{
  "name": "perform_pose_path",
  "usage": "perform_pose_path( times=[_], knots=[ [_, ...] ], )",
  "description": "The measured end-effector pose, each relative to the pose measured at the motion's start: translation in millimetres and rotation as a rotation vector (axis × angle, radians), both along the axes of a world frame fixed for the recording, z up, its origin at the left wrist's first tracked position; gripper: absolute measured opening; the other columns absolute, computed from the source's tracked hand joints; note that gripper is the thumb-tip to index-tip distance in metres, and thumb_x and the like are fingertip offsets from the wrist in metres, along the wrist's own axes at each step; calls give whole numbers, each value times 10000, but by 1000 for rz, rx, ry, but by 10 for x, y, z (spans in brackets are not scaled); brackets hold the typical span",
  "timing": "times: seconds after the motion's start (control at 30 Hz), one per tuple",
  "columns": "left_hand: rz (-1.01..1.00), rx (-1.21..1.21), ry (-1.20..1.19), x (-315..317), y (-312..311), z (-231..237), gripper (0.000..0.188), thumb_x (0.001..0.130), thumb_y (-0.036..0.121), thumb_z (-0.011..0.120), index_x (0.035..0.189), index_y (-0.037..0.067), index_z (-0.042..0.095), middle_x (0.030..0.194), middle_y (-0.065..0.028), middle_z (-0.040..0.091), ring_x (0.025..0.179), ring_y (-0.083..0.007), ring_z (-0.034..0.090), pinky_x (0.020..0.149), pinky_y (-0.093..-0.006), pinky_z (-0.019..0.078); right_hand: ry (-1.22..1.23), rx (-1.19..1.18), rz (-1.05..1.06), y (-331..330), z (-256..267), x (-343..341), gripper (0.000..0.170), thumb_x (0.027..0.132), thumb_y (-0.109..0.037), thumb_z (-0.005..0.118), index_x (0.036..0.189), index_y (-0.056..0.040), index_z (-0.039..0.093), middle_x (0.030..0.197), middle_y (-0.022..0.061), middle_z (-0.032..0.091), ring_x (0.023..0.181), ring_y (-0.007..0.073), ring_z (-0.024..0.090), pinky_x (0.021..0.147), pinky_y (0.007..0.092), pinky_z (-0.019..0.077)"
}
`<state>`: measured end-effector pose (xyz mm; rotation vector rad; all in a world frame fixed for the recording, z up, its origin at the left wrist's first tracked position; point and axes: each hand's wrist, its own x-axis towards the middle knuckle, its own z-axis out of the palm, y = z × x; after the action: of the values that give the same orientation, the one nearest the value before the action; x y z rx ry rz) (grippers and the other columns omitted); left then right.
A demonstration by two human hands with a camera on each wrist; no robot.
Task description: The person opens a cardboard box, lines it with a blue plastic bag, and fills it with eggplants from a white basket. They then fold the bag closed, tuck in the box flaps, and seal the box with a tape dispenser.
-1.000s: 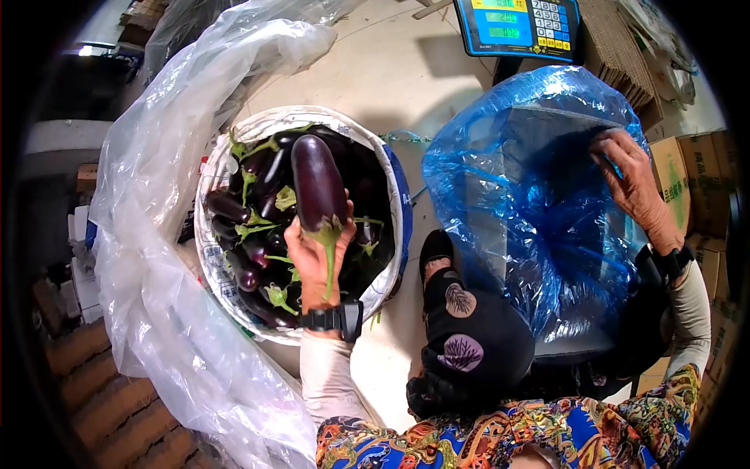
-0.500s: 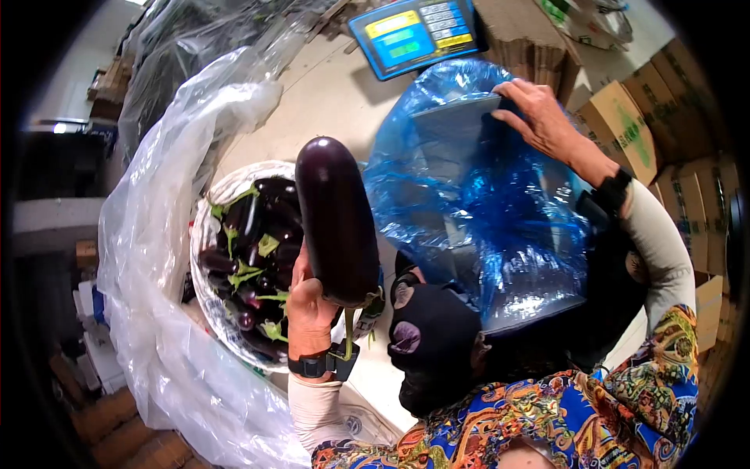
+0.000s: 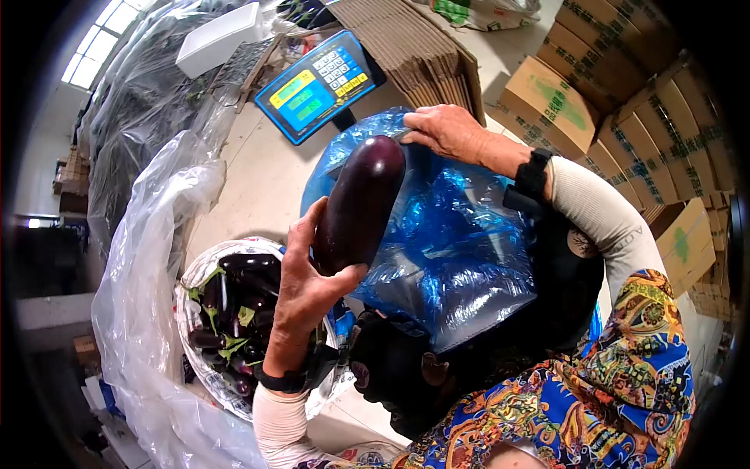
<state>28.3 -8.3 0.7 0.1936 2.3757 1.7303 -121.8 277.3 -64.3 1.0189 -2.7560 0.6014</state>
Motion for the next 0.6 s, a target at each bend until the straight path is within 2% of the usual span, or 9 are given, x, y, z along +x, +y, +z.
perform_pose_path(
  times=[0.1,0.13,0.17,0.23,0.3,0.37,0.4,0.47,0.6],
  knots=[
    [4,241,-398,-13,143,245,794,703,133,737,1400,-38,397,1147,-130,575,1022,-213,589,897,-308,484,30,-30,21,7,-24,-9,296,947,-342,558,875,-60,506,802,146,558,805,385,580,677,479,457],
    [-61,268,-498,-17,175,355,677,790,194,626,1379,-57,408,1140,-134,586,982,-189,589,875,-289,482,42,-23,20,10,-21,-16,289,947,-340,559,884,-62,512,796,145,560,788,387,582,669,479,460],
    [-79,341,-617,-31,181,386,593,857,240,575,1355,-47,432,1122,-132,589,950,-189,600,860,-304,498,42,-8,12,11,-24,-21,288,949,-345,557,904,-63,522,799,142,568,793,384,591,671,476,469],
    [-55,404,-732,-68,241,361,513,907,237,544,1333,-34,455,1111,-129,592,939,-186,608,874,-318,504,31,11,-8,4,-34,-35,295,951,-356,556,927,-64,528,810,140,577,808,379,601,678,471,477],
    [-12,383,-796,-119,339,321,360,955,200,521,1245,-12,509,1087,-113,590,950,-179,603,890,-320,505,43,40,-24,6,-48,-41,296,956,-367,548,953,-71,535,810,137,578,812,368,608,690,463,487],
    [-8,391,-838,-222,423,124,282,957,153,528,1192,-3,532,1062,-104,587,951,-173,601,894,-312,503,55,22,2,7,-41,-31,302,963,-372,535,958,-70,539,823,140,575,814,369,605,699,460,490],
    [-121,253,-698,-283,454,-37,192,946,79,535,1123,6,543,1004,-91,586,944,-165,606,864,-301,515,52,15,-7,5,-40,-36,294,959,-368,539,951,-74,547,834,140,589,825,365,615,711,464,496],
    [-166,203,-733,-431,521,-424,224,914,82,574,1129,22,553,1018,-102,582,946,-174,611,837,-299,522,40,-3,-19,-24,-56,-22,279,951,-362,546,936,-83,563,856,139,617,847,355,634,735,470,508],
    [8,254,-928,-629,933,-1228,307,860,126,637,1144,27,569,1132,-130,569,952,-190,620,791,-306,533,27,18,-17,-45,-31,-3,278,954,-361,539,958,-84,561,872,142,621,874,354,635,764,463,515]
  ],
)
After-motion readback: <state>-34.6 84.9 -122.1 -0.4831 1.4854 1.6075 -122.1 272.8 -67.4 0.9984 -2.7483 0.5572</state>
